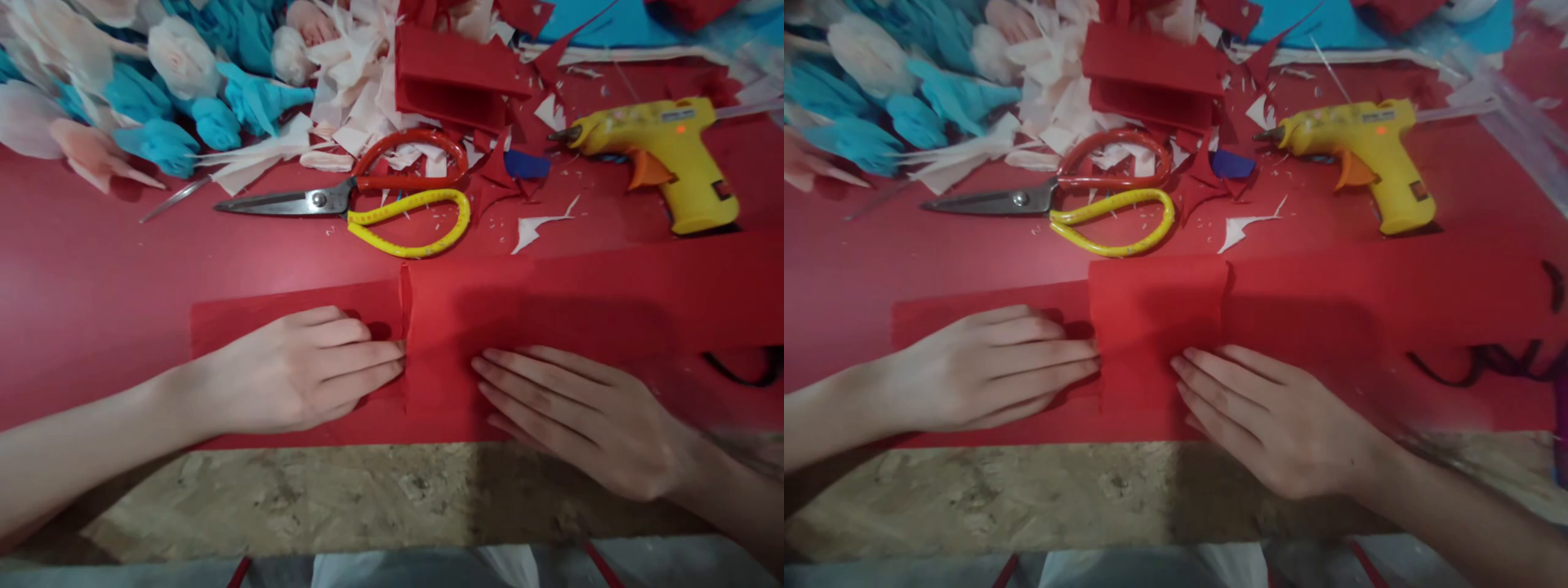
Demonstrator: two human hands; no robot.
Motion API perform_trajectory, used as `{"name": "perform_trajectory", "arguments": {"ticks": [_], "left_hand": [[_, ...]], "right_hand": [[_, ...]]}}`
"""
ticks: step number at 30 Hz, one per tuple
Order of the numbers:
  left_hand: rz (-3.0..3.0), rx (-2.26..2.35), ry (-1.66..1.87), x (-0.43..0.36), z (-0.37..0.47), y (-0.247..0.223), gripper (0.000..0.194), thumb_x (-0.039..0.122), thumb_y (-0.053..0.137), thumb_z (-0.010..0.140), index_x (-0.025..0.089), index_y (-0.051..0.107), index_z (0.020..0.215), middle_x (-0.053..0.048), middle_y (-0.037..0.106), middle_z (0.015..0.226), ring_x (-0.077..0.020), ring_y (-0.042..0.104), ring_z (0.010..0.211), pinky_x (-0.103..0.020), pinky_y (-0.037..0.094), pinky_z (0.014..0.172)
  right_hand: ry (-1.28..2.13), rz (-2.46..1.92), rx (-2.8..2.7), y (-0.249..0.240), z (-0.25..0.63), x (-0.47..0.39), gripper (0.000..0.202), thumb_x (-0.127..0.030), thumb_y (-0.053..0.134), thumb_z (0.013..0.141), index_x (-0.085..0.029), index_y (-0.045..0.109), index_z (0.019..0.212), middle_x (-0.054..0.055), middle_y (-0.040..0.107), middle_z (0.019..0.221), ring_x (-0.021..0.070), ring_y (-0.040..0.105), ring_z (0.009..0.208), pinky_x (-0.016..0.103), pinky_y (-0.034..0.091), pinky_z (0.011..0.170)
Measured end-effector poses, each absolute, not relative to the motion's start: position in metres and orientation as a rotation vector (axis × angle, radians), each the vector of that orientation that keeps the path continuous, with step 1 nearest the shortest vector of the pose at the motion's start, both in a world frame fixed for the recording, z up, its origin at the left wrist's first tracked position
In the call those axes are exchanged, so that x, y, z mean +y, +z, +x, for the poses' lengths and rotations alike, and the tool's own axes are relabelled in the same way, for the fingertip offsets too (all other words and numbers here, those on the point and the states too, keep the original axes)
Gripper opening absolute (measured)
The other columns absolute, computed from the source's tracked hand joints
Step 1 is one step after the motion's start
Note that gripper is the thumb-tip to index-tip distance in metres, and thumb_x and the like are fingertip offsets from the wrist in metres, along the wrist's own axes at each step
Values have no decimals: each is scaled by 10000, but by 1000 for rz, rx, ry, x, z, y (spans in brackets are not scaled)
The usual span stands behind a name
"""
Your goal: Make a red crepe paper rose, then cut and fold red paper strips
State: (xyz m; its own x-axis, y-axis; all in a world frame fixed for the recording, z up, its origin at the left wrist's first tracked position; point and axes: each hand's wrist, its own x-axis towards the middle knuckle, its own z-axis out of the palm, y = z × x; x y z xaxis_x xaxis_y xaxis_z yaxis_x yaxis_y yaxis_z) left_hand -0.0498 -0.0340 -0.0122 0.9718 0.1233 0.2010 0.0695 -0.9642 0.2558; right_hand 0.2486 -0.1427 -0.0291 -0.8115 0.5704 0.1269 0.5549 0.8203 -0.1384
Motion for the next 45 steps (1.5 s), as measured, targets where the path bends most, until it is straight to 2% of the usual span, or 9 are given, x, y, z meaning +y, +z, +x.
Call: {"name": "perform_trajectory", "arguments": {"ticks": [3,9,15,29,37,41,45], "left_hand": [[2867,145,308,-34,-50,-13,224,177,436,914,132,589,1072,-36,664,1121,-182,600,887,-326,455,777],[2864,129,354,-33,-49,-12,235,168,400,918,122,602,1029,-47,688,1055,-187,604,856,-331,465,742],[2865,106,331,-32,-49,-12,213,170,425,912,108,584,1039,-54,677,1075,-197,592,854,-339,473,730],[2860,98,349,-33,-49,-13,190,150,466,889,98,574,1037,-69,681,1048,-206,588,843,-344,469,716],[2881,117,310,-34,-49,-12,234,159,419,911,123,566,1090,-57,683,1029,-193,603,874,-348,458,758],[2897,122,274,-33,-48,-11,214,206,425,919,156,595,1038,-32,686,988,-179,604,855,-328,457,745],[2882,87,332,-32,-46,-10,183,171,468,889,132,623,977,-50,680,961,-205,602,804,-330,465,685]], "right_hand": [[166,-893,-2807,-26,248,-144,391,-123,389,913,-63,437,1296,114,345,1439,205,278,1348,363,268,1124],[216,-858,-2818,-21,247,-143,399,-62,315,897,-37,460,1268,133,401,1401,232,317,1328,379,345,1077],[223,-845,-2815,-20,246,-144,403,-59,285,893,-21,471,1247,148,436,1371,250,323,1322,388,336,1075],[259,-874,-2800,-20,245,-144,411,-77,277,901,-63,475,1261,106,434,1384,222,363,1293,374,340,1050],[234,-924,-2766,-27,245,-148,377,-149,406,909,-68,474,1270,114,371,1427,226,351,1301,385,274,1096],[223,-903,-2763,-23,243,-146,395,-153,454,891,-77,472,1278,114,341,1443,224,332,1315,384,242,1118],[213,-818,-2791,-19,236,-140,370,-177,443,902,-78,492,1255,106,379,1422,231,281,1342,425,167,1143]]}}
